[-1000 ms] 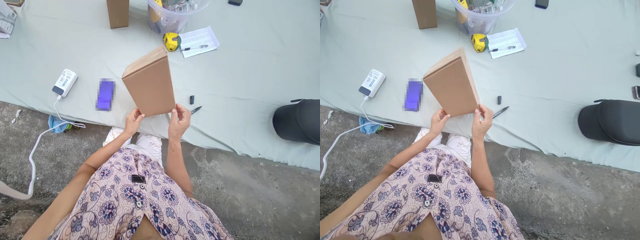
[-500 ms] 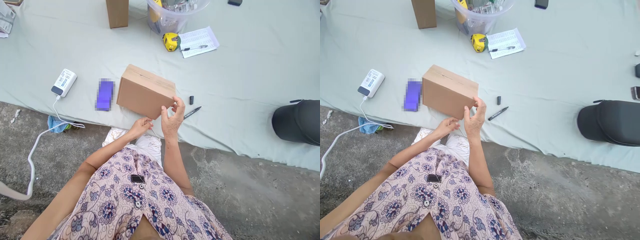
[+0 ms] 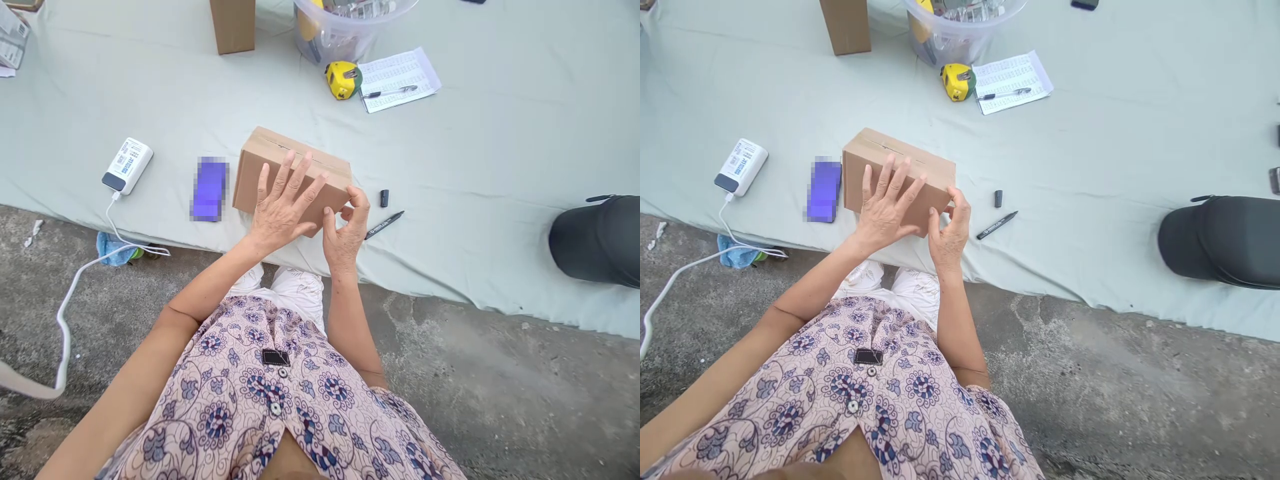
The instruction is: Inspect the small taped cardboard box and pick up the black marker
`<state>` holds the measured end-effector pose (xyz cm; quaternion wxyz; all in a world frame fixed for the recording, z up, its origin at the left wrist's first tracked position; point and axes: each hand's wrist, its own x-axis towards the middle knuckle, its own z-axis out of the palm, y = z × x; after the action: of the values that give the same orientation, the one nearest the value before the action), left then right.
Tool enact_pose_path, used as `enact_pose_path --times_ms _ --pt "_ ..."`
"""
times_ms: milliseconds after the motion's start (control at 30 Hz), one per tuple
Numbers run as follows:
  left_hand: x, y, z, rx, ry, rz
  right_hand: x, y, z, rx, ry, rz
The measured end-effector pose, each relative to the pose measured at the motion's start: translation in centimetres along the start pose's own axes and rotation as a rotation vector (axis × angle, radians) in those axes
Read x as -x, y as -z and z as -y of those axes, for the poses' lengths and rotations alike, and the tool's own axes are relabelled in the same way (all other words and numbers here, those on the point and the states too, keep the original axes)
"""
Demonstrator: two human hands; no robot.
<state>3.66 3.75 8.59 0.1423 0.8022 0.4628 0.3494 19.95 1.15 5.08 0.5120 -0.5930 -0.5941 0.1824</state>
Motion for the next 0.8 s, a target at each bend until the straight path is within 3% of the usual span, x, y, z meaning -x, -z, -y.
enact_pose_path --times_ms 133,267,467,633,800 --pt "-0.4 -1.0 1.0 -0.018 -0.007 0.068 0.4 -0.2 -0.7 -0.045 -0.073 0.048" --pt "0.0 -1.2 1.4 -0.07 -0.017 0.077 1.6 -0.7 -2.2 -0.149 -0.287 0.094" --pt "0.2 -1.1 1.4 -0.074 -0.008 0.081 4.0 -1.5 -3.4 -0.247 -0.541 0.311" --pt "0.4 -1.0 1.3 -0.031 0.023 0.056 5.1 -2.6 -2.8 -0.411 -0.62 0.19" --pt "0.4 0.0 0.5 0.016 0.046 0.017 5.1 -2.0 -2.1 -0.365 -0.548 -0.019"
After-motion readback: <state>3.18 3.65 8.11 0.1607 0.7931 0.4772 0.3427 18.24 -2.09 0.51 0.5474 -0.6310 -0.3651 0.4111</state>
